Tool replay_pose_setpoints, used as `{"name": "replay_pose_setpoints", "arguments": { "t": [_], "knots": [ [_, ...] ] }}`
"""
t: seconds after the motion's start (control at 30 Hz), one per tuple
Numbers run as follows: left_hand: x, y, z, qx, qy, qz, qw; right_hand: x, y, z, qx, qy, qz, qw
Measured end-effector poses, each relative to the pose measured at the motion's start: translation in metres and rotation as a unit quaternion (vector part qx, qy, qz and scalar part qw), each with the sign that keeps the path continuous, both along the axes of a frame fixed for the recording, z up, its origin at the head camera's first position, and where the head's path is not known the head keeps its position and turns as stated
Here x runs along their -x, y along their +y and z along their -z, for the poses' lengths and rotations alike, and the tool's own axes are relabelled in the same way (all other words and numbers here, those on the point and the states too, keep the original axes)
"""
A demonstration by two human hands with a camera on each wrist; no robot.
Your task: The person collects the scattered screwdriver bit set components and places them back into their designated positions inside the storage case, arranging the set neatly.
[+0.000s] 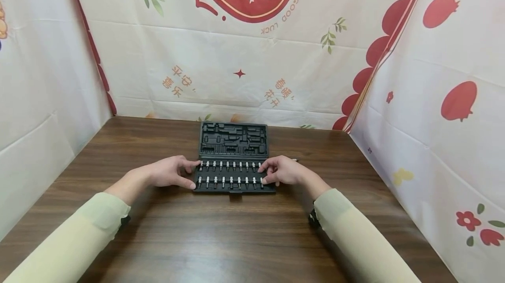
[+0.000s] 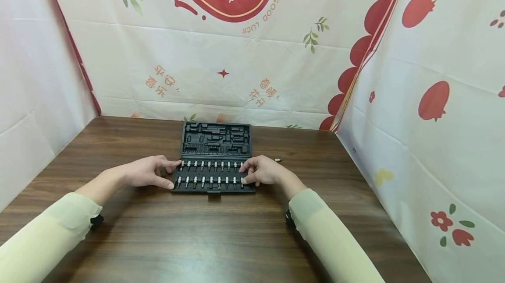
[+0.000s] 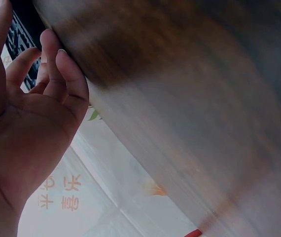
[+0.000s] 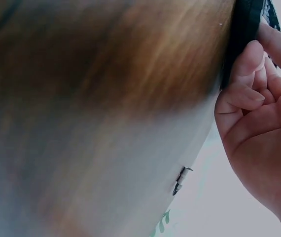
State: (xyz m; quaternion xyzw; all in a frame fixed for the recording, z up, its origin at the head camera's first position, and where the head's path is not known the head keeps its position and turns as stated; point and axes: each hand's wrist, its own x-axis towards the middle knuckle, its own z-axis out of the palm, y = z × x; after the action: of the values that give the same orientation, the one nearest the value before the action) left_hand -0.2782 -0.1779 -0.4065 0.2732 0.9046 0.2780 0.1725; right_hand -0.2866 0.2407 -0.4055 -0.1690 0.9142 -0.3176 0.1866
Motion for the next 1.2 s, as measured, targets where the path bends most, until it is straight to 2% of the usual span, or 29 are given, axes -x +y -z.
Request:
{"name": "replay_pose_setpoints", "arguments": {
  "t": [0.37, 0.57, 0.9, 1.2],
  "knots": [
    [0.0009, -0.0003, 0.0021, 0.000, 0.002, -0.010, 0.9999, 0.0029, 0.0018, 0.0028, 0.015, -0.005, -0.001, 0.9999],
    [0.0005, 0.0000, 0.0029, -0.005, 0.004, -0.007, 1.0000, 0.0024, 0.0034, 0.0034, 0.025, -0.003, -0.016, 0.9996],
    [-0.0002, -0.0002, 0.0003, -0.001, 0.009, -0.005, 0.9999, 0.0020, 0.0046, 0.0035, 0.023, -0.006, -0.017, 0.9996],
    [0.0006, 0.0000, 0.0003, -0.004, -0.001, -0.003, 1.0000, 0.0006, 0.0048, 0.0040, 0.028, -0.001, -0.023, 0.9994]
  ]
}}
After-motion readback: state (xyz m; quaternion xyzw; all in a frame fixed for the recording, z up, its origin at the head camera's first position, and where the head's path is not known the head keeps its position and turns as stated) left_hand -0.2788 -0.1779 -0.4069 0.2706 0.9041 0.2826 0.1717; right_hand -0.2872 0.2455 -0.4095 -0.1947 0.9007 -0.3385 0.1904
